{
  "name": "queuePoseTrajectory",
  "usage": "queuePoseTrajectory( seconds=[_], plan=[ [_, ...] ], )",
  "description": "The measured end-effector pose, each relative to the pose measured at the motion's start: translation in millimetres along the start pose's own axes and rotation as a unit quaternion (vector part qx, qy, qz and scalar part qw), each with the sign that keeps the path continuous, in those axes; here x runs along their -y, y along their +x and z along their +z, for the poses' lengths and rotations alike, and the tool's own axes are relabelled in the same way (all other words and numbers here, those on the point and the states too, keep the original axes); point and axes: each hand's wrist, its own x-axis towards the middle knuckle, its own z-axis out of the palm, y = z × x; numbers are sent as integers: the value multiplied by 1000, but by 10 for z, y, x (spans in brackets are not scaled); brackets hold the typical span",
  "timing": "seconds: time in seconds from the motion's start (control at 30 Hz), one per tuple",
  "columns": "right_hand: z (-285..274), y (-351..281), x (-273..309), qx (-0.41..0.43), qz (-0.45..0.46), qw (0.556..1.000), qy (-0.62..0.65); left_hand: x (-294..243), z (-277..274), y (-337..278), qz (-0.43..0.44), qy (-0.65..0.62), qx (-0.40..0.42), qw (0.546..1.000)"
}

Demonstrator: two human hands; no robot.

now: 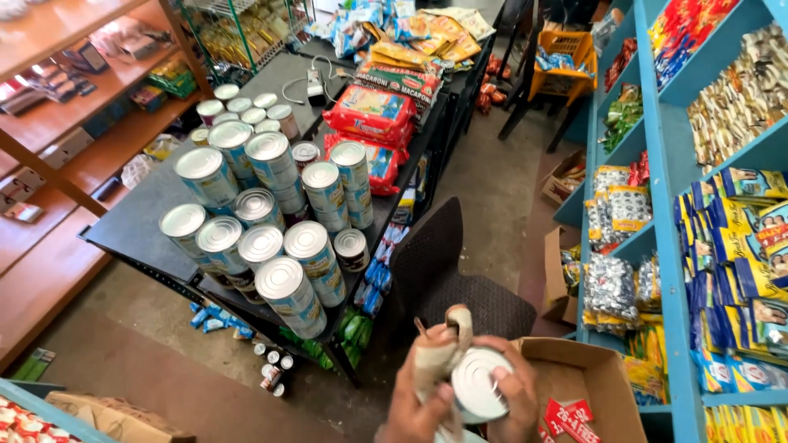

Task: Wiping canned goods with a cloth and placing them onto store shelves.

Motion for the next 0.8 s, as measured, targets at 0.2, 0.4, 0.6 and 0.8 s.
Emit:
queuePoseTrajectory(
  seconds=[0.2, 0.4, 0.6, 0.8],
  plan=[
    [120, 154, 66, -36, 0, 999, -7, 409, 110, -336, 53, 89, -100, 990],
    [216, 279, 126, -30, -6, 1000, 0, 741, -143, -534, 29, 161, -165, 973],
    [-6, 309, -25, 14, -1, 1000, -9, 728, -48, -422, 32, 34, -209, 977],
    [-131, 357, -24, -14, 19, 999, -29, 705, 70, -383, 99, 170, -183, 963]
  ],
)
